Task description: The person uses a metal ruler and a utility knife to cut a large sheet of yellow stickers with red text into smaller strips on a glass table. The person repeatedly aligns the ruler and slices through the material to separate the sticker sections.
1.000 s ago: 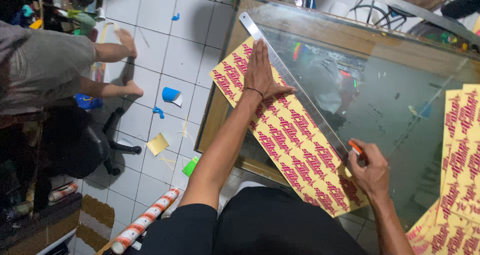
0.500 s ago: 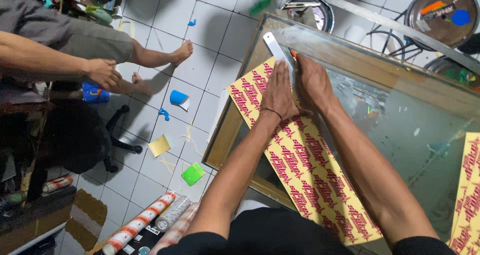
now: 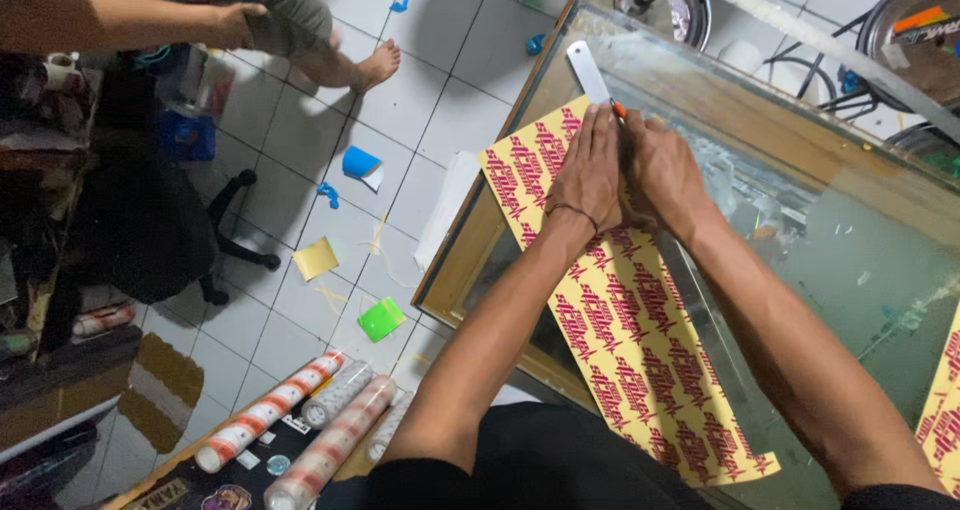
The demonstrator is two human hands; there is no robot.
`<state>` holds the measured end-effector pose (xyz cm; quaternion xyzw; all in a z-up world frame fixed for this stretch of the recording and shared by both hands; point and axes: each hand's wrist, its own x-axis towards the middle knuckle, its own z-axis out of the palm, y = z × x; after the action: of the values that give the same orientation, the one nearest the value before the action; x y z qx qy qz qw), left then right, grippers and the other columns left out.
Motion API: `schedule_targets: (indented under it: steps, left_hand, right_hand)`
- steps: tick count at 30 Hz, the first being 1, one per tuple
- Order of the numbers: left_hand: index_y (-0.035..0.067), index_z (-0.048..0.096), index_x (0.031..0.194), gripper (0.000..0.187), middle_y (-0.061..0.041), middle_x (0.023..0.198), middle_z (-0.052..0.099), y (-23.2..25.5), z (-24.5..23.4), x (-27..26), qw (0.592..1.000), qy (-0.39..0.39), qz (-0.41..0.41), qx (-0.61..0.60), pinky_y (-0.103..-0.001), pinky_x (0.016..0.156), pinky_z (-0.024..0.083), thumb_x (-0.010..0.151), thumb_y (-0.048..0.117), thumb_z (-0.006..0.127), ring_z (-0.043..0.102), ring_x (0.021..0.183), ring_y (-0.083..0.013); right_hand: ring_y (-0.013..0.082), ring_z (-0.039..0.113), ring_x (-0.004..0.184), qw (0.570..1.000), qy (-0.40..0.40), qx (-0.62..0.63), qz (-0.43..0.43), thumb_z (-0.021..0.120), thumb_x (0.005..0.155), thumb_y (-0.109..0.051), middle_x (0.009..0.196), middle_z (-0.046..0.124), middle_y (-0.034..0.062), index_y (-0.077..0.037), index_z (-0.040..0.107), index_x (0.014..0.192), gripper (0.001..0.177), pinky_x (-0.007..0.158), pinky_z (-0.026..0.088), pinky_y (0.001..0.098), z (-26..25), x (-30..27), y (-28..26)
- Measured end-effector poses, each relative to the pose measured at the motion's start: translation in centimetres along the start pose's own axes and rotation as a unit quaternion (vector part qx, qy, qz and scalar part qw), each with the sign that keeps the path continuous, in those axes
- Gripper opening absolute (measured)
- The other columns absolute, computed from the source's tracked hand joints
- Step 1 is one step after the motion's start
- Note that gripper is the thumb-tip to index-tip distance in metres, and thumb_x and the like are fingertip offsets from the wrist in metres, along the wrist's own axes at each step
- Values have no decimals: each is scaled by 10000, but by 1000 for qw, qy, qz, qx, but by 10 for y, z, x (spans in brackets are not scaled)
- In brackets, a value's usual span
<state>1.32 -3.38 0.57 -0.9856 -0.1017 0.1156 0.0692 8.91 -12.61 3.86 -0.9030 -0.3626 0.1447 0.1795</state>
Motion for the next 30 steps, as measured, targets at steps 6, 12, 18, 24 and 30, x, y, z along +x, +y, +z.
schedule_targets:
  steps: [6,12,18,24,30]
  left_hand:
    - [20,225,1546,1486,-154,1633,143,-10,-39,-11,997,-39,15,-71,-370,1266,73,438,909,660,58,1530,-331]
    - [-4,195,1544,1602,-160,1633,126,-5,-29,-9,994,-28,2,-103,-373,1263,150,396,999,687,71,1533,-328]
    - [-17,183,1537,1593,-152,1624,160,-9,-46,-11,993,-58,10,-106,-364,1267,176,407,957,741,89,1524,-327]
    - [-52,33,1556,1651,-212,1628,-6,8,-15,-5,997,-61,-5,44,-430,1231,102,477,1120,467,-34,1493,-389]
    - [-18,342,1478,795,-222,1543,360,91,4,-121,993,65,64,-75,-414,1199,281,967,579,465,336,1452,-334]
  right_hand:
    - [517,664,825,995,-53,56,70,453,966,-111,921,620,236,-69,463,1253,291,679,539,631,-31,-96,-16]
    - [517,647,722,987,-114,-25,108,408,937,-135,982,596,201,-173,388,1383,448,640,507,644,-25,-224,13]
    - [524,652,749,985,-120,-11,123,362,988,-158,989,603,191,-160,401,1418,432,671,520,649,-23,-267,22]
    - [549,550,699,980,-139,13,144,364,975,-130,960,542,214,-129,376,1394,419,555,380,594,-26,-255,18]
    - [527,588,765,980,-146,41,132,423,1041,-267,929,557,222,-55,500,1164,257,535,386,585,-44,-244,18]
